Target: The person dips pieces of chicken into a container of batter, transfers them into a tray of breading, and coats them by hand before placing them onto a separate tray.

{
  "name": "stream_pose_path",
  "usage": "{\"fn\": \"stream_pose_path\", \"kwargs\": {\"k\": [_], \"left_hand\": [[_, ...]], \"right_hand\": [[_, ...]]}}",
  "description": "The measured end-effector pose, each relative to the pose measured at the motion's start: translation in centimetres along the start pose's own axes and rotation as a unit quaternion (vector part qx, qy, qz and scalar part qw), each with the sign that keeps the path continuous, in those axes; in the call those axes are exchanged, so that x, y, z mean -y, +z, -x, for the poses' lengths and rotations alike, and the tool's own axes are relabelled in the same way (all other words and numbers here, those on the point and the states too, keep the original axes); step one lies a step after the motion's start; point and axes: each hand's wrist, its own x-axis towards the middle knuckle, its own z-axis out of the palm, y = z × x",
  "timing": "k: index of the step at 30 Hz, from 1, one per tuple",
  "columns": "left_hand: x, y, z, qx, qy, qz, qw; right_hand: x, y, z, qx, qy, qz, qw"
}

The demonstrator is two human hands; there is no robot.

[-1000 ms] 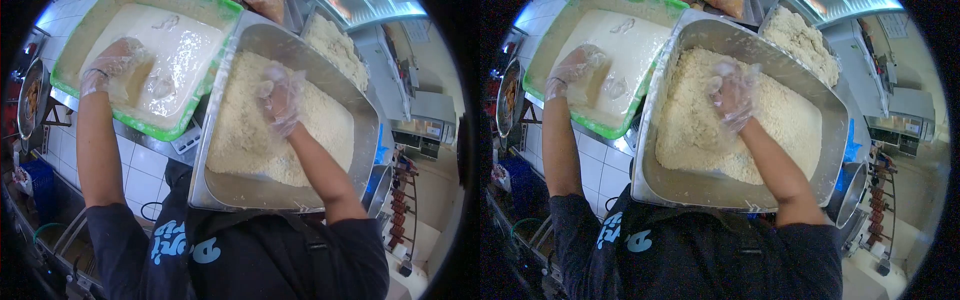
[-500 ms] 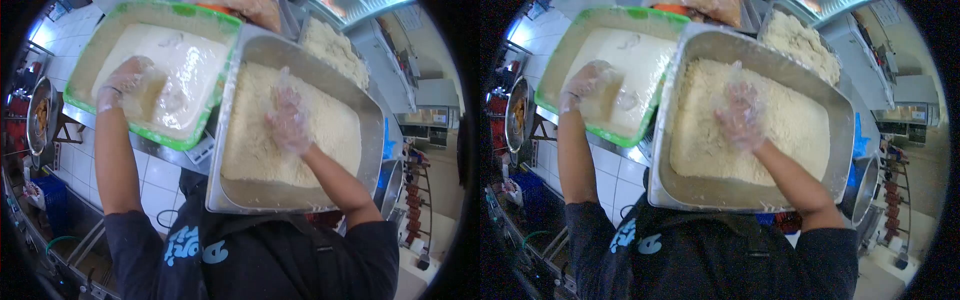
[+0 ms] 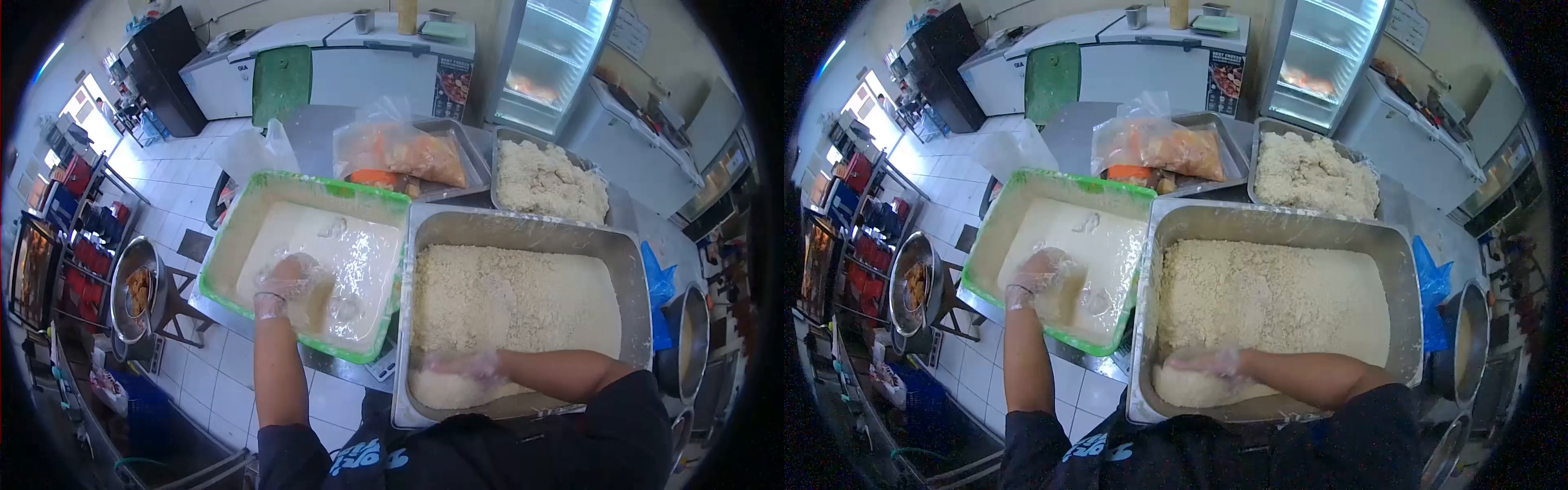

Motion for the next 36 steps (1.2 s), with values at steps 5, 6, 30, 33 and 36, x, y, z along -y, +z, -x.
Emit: {"fn": "stream_pose_path", "kwargs": {"k": [5, 6, 30, 33, 36], "left_hand": [[1.7, 1.2, 0.6, -0.041, 0.062, -0.137, 0.988], [1.7, 1.0, 0.7, -0.027, 0.049, -0.015, 0.998], [-0.1, -1.5, 0.6, 0.017, 0.017, 0.081, 0.996], [0.1, -1.4, 0.3, 0.033, 0.025, 0.095, 0.995], [-1.0, -1.4, 0.5, -0.009, -0.039, 0.064, 0.997]], "right_hand": [[3.0, -4.5, 6.6, 0.005, 0.100, -0.265, 0.959], [3.7, -5.4, 7.8, 0.010, 0.130, -0.295, 0.947], [0.4, -14.9, 5.4, -0.186, 0.277, 0.018, 0.942], [0.3, -15.8, 6.5, -0.128, 0.294, -0.075, 0.944], [2.2, -14.6, 7.2, -0.190, 0.216, 0.004, 0.958]]}}
